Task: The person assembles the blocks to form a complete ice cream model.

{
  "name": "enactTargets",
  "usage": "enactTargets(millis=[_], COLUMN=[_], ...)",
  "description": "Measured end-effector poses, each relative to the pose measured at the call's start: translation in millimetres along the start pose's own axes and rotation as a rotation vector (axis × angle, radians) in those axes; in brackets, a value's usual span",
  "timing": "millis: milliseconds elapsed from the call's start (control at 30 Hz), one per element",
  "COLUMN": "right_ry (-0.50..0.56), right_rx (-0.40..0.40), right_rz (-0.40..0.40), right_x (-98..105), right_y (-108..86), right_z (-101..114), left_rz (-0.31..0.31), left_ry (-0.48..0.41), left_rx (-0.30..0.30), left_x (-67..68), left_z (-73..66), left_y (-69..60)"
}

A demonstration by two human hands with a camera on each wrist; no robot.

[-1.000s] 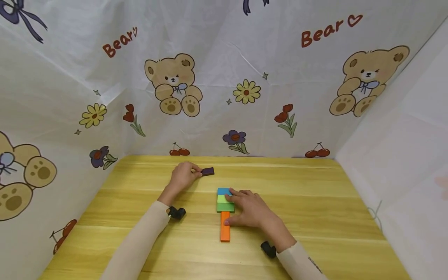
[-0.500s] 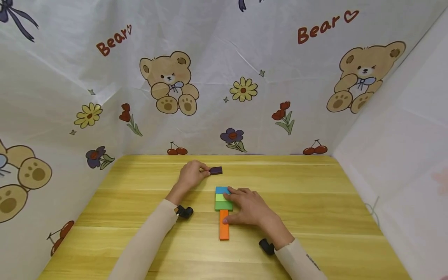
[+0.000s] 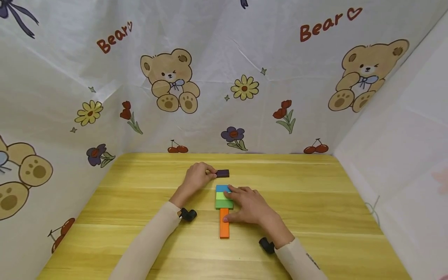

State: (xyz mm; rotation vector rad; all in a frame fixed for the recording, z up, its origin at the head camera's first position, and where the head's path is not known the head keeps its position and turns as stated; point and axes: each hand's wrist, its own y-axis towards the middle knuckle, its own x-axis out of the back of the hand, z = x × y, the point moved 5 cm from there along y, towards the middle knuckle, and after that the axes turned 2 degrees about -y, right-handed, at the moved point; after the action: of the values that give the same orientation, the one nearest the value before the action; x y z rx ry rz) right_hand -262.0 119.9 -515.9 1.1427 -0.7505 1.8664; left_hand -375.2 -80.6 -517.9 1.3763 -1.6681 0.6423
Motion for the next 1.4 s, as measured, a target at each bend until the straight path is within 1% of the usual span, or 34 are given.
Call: enactTargets(millis=[200,467,667,800,967,1267,1400], right_ry=[-0.01,-0.018,-0.022,-0.026,-0.023,-0.025,-0.021], right_rx=[0.015,0.007,-0.009,-0.005,-0.002,-0.008,-0.007], right_rz=[0.0,0.002,-0.001,-0.004,0.002,0.008,0.007], right_x=[0,1,2,2,1,0,0], right_y=[-1.1,-0.2,-1.5,-2.0,-1.6,-0.6,-0.5], right_z=[0,1,0,0,0,0,0], left_rz=[0.027,0.024,0.026,0.039,0.057,0.097,0.099], left_ry=[-0.007,0.014,0.033,0.044,0.064,0.045,0.056], left_rx=[-0.018,-0.03,-0.066,-0.073,-0.076,-0.102,-0.118], left_x=[-2.9,-0.4,-0.1,-0.1,0.1,-2.2,-1.0], left_z=[-5.5,-7.6,-11.9,-13.7,-13.1,-9.8,-9.3], left_y=[-2.7,-6.5,-8.6,-9.6,-12.0,-17.0,-19.4])
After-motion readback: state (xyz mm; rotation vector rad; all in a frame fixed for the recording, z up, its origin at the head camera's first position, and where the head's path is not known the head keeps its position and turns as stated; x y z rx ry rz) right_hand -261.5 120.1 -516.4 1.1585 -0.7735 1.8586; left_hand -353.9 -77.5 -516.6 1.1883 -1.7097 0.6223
